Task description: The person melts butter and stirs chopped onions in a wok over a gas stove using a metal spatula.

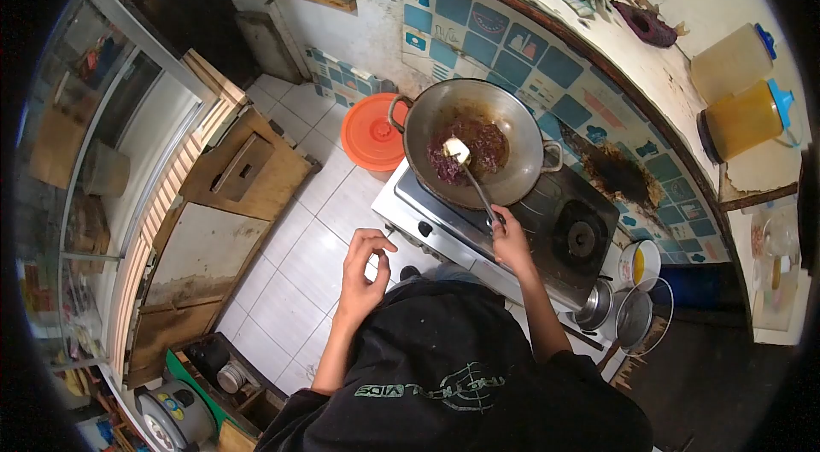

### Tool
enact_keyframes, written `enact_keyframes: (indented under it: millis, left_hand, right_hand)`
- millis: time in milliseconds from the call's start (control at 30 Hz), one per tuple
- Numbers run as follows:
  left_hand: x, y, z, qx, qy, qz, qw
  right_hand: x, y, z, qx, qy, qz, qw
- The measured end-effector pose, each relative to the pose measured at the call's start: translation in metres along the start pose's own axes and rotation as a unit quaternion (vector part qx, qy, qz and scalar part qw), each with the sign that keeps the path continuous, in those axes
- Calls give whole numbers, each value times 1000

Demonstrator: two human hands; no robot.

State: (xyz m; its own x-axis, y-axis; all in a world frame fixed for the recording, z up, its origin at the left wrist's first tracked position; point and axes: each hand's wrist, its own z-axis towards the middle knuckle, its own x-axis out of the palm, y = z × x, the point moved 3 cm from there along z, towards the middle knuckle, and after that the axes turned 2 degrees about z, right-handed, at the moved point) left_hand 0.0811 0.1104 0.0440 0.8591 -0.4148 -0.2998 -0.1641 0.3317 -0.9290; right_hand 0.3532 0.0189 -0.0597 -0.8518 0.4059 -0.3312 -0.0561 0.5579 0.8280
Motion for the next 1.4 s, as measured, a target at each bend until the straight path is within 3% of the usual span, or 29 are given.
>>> enact_keyframes:
  millis: [100,200,433,867,967,1167,1267,1400]
  left_hand:
    - [1,0,0,-1,4,-6,1000]
    - [0,4,-2,-5,5,-11,1000]
    - [7,4,1,-11,19,-15,1000]
    - [27,-27,10,-15,-7,-13,1000]
    - [36,-33,11,-16,-7,11,1000]
    - [69,-38,6,-44,39,16,998]
    - [83,-46,9,-40,47,8,998]
    - [90,-44,15,-43,58,3,997]
  right_hand:
    - [-4,12,-6,-237,-93,-220,942]
    - [-15,31,-13,-167,-76,-214,959]
    - [-59,39,2,-186,-163,-270,931]
    - [-86,25,45,-125,-145,-303,933]
    - [-87,28,47,-55,-108,-277,953]
    - [-90,-15,87,-122,20,-350,929]
    - [-89,-23,91,85,79,-184,976]
    - [-81,-25,84,164,114,-12,980]
